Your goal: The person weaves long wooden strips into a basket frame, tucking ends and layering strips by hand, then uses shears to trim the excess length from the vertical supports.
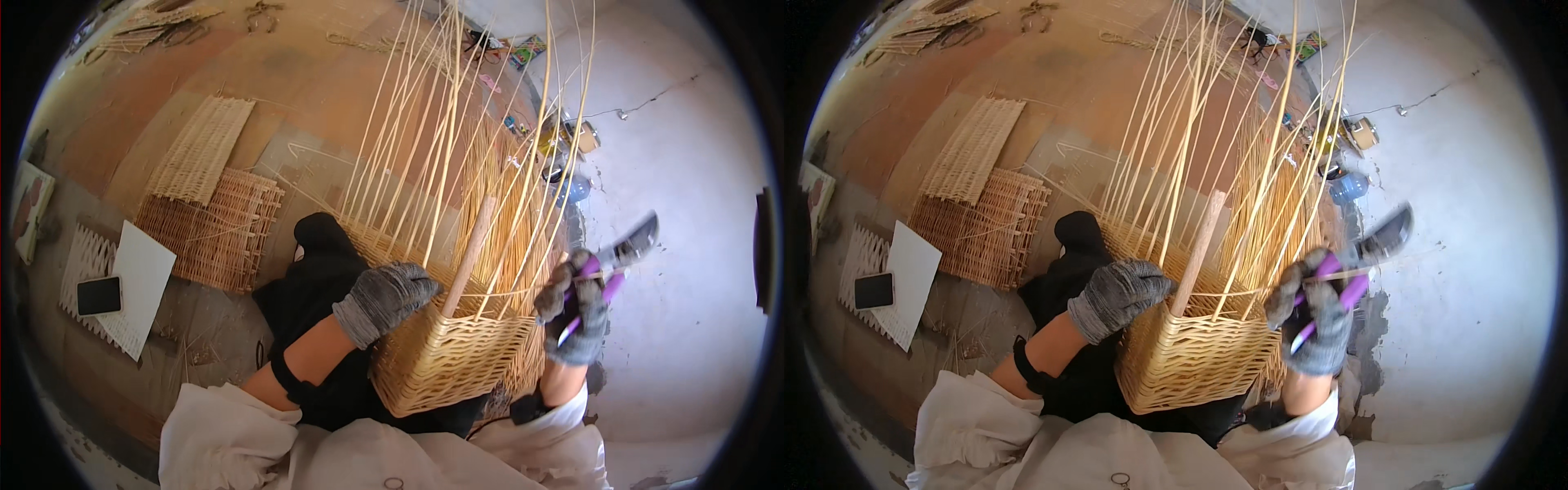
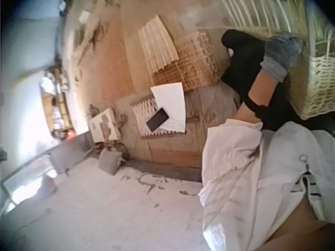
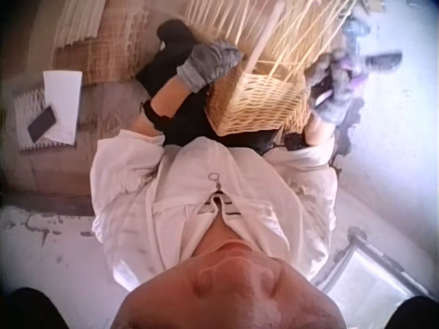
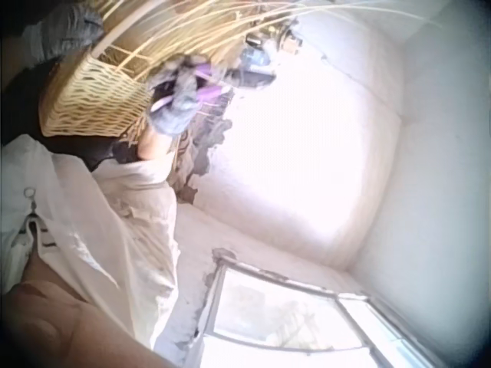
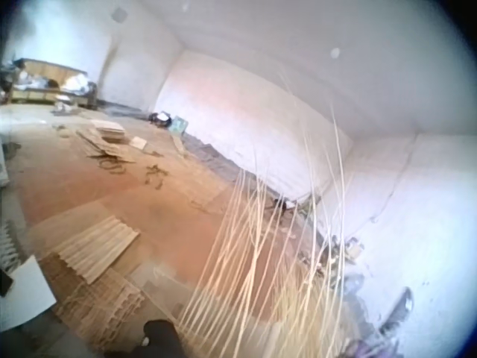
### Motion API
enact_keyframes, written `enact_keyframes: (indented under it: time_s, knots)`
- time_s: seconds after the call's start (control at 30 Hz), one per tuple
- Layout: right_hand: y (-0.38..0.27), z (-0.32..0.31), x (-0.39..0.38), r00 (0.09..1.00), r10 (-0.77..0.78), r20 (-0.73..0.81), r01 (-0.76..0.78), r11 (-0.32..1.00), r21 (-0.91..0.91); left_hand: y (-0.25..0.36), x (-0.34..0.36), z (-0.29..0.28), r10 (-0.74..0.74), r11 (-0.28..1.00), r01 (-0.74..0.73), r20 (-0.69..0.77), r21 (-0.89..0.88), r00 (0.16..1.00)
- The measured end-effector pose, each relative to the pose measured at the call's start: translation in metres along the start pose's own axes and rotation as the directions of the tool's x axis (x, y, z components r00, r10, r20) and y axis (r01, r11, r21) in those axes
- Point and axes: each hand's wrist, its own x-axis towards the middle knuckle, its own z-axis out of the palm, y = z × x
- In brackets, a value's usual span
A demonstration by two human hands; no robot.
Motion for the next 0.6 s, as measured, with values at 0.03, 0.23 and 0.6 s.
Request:
enact_keyframes:
  time_s: [0.03, 0.23, 0.6]
  knots:
    - [0.000, -0.005, 0.012, 0.990, 0.074, 0.120, -0.080, 0.995, 0.052, 0.001, 0.000, 0.001, -0.082, 0.996, 0.081, 0.063, 0.031, 0.995]
    - [-0.007, -0.039, 0.033, 0.838, 0.143, 0.526, -0.064, 0.984, -0.164, -0.008, 0.012, -0.005, -0.072, 0.996, 0.080, 0.224, -0.027, 0.972]
    - [-0.012, -0.022, 0.028, 0.936, 0.108, 0.334, -0.045, 0.980, -0.192, -0.006, 0.001, 0.006, -0.172, 0.939, 0.114, -0.157, -0.326, 0.972]
